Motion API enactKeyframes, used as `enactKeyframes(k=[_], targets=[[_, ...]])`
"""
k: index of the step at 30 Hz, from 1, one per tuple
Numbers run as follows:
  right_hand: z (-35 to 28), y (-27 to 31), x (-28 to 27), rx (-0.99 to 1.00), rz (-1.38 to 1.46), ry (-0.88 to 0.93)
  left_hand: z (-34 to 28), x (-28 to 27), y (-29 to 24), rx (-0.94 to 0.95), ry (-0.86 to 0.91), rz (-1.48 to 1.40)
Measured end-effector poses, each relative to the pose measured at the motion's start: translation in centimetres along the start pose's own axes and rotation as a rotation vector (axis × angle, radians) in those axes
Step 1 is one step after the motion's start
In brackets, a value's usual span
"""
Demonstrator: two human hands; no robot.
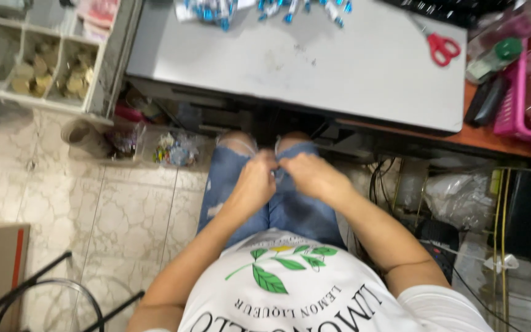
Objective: Bagging small blue-wrapped candies into a clear plastic bag at a checkout counter
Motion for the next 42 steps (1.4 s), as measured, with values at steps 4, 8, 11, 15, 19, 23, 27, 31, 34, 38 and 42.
enactKeyframes(k=[4,8,11,15,19,23,27,31,34,38,42], targets=[[0.7,0.3,1.0,-0.045,0.01,0.124,-0.5,1.6,0.9,-0.099,0.133,0.085],[-2.2,3.4,-6.3,-0.151,0.034,0.018,-1.7,-1.4,-2.5,-0.022,0.1,0.021],[-6.9,5.7,-19.3,-0.013,0.364,-0.245,-2.3,-2.2,-2.8,-0.03,0.114,0.008],[-0.1,-8.6,-23.6,-0.067,-0.127,-0.722,-3.1,-3.8,-5.2,0.174,-0.087,0.029],[4.6,-13.9,-25.6,0.062,-0.148,-0.636,-4.0,-5.4,-6.5,0.403,-0.35,0.001],[6.5,-15.6,-24.4,-0.017,-0.283,-0.682,-3.4,-5.1,-4.2,0.317,-0.27,-0.093],[6.5,-16.7,-22.9,-0.043,-0.392,-0.721,-2.5,-4.0,-2.8,0.327,-0.172,-0.012],[4.3,-18.1,-22.2,-0.03,-0.092,-0.762,-1.8,-3.9,-1.6,0.206,-0.135,0.129],[-0.3,-15.5,-22.3,-0.077,0.37,-0.974,-1.1,-4.7,-0.8,0.144,-0.124,0.082],[-4.0,-11.4,-17.7,-0.416,1.068,-0.861,-0.1,-6.0,-1.5,0.025,-0.074,-0.147],[-6.4,-2.4,-13.2,-0.336,1.031,-0.53,0.8,-6.1,-1.5,-0.011,-0.083,-0.244]])
Point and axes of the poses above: each hand's wrist, its own z-axis towards the middle knuckle, its own x-axis out of the palm, y = z × x, the point moved 5 cm from there along z, towards the middle knuckle, and after that the axes turned 14 degrees about -x, right-handed, at the moved point
